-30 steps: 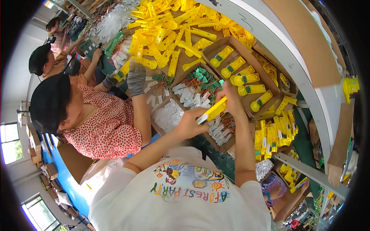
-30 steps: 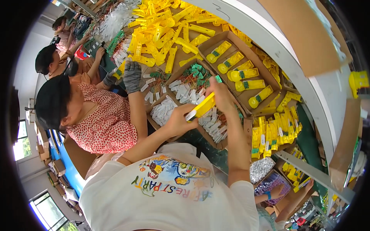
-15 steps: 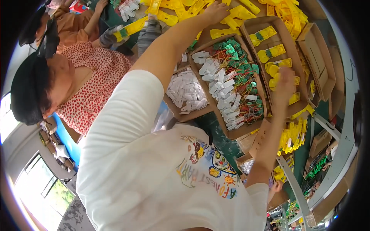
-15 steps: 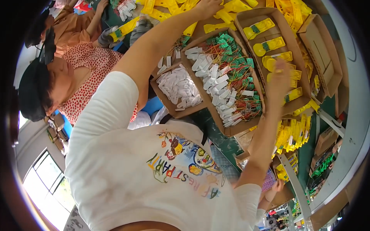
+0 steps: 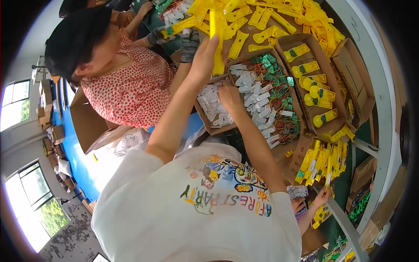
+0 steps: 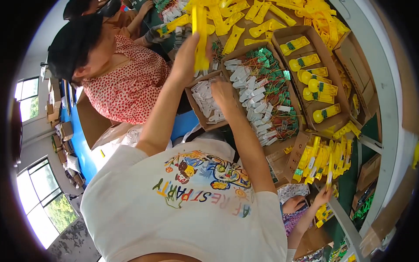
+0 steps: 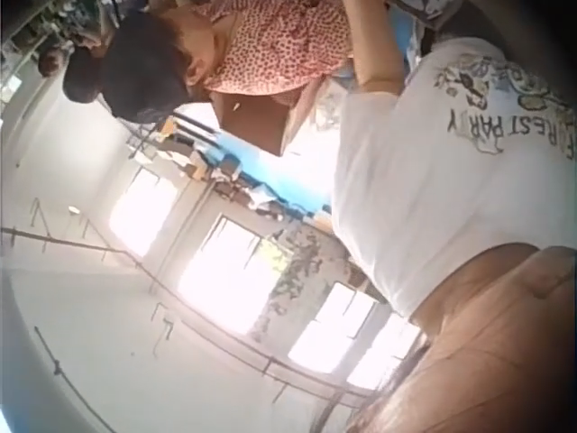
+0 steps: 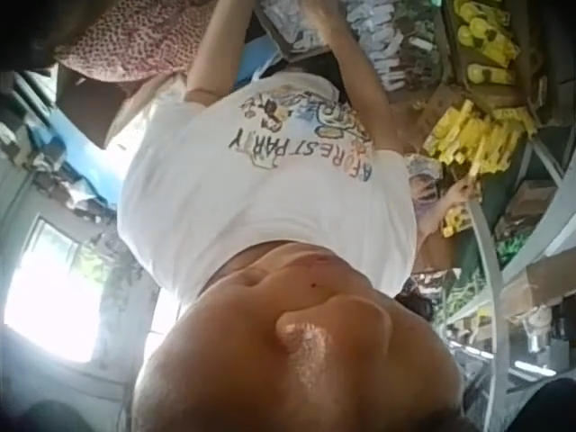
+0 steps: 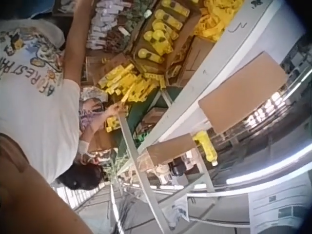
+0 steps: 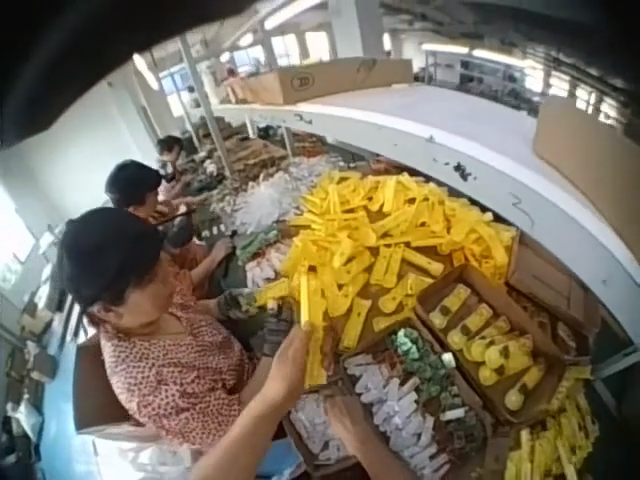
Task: Manually assemble circuit boards into yellow plastic housings on a factory production line.
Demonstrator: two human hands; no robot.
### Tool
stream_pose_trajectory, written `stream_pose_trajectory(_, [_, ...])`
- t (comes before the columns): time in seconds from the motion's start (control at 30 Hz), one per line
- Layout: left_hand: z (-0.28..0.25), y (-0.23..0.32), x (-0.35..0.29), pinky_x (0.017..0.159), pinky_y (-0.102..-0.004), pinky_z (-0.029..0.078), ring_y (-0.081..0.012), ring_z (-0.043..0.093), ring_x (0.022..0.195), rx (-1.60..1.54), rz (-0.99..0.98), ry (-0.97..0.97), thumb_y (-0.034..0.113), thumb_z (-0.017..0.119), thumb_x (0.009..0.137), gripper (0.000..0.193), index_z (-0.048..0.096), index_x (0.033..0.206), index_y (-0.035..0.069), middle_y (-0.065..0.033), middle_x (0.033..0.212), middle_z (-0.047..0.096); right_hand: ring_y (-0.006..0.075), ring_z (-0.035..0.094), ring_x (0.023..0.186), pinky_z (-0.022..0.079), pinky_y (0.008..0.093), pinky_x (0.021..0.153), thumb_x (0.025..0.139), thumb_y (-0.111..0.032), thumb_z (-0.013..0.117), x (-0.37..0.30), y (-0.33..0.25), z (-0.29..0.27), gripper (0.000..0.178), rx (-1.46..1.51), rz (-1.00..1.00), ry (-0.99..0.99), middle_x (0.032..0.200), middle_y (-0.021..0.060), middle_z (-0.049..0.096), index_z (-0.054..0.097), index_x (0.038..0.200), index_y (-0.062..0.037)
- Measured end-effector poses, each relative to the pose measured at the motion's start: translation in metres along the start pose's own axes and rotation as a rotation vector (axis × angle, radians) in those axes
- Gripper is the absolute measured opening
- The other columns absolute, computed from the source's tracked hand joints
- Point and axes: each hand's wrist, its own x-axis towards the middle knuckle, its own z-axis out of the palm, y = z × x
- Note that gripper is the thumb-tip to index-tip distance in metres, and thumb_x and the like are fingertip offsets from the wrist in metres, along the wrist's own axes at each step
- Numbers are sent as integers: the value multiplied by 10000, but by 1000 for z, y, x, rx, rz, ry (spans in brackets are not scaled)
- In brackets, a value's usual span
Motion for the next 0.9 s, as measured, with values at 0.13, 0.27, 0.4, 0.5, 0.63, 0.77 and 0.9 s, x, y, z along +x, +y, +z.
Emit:
stream_pose_trajectory(0.13, [-24,-49,-90,580,-315,445,-164,515,597,-241,-445,18,389,380,971,350,493,974,57,-59,761,540,311,623,685,508,392,606,755,-108,612,-13,10,-1,106,82,-133,64,932,156,577,608,791,-8])
stream_pose_trajectory(0.27, [-34,-86,-136,580,-330,454,-165,511,594,-328,-633,77,394,393,967,335,481,1013,74,-51,784,533,284,645,706,521,364,633,781,-125,613,-33,-8,-33,119,280,70,171,858,135,613,603,835,-18])
stream_pose_trajectory(0.4, [-19,-112,-147,549,-273,440,-136,492,565,93,-409,92,383,397,964,322,450,1038,74,-42,754,513,233,639,578,498,316,539,785,-122,626,-88,-35,-130,154,822,328,-22,679,102,642,588,829,21])
stream_pose_trajectory(0.5, [7,-106,-152,535,-250,420,-116,499,570,169,-389,-82,399,376,966,355,439,1091,72,-33,717,512,138,604,522,453,255,469,779,-105,656,-117,-38,-149,142,1144,379,-2,646,66,630,612,814,26])
stream_pose_trajectory(0.63, [31,-97,-153,558,-243,398,-120,511,605,164,-411,-264,460,278,963,453,498,1085,84,-38,747,558,66,573,541,417,195,449,836,-130,651,-137,-31,-157,159,1413,536,-13,635,46,620,629,786,19])
stream_pose_trajectory(0.77, [37,-107,-148,575,-240,389,-123,506,618,110,-514,-247,497,214,954,540,553,998,80,-44,766,572,65,546,507,398,198,442,877,-144,608,-148,-35,-170,192,1229,525,46,613,25,605,606,747,-3])
stream_pose_trajectory(0.9, [32,-121,-141,565,-241,385,-118,494,632,87,-441,-494,487,220,954,525,538,1025,75,-34,764,557,76,542,457,397,218,416,893,-173,595,-149,-38,-178,281,1048,482,37,526,28,551,578,678,8])
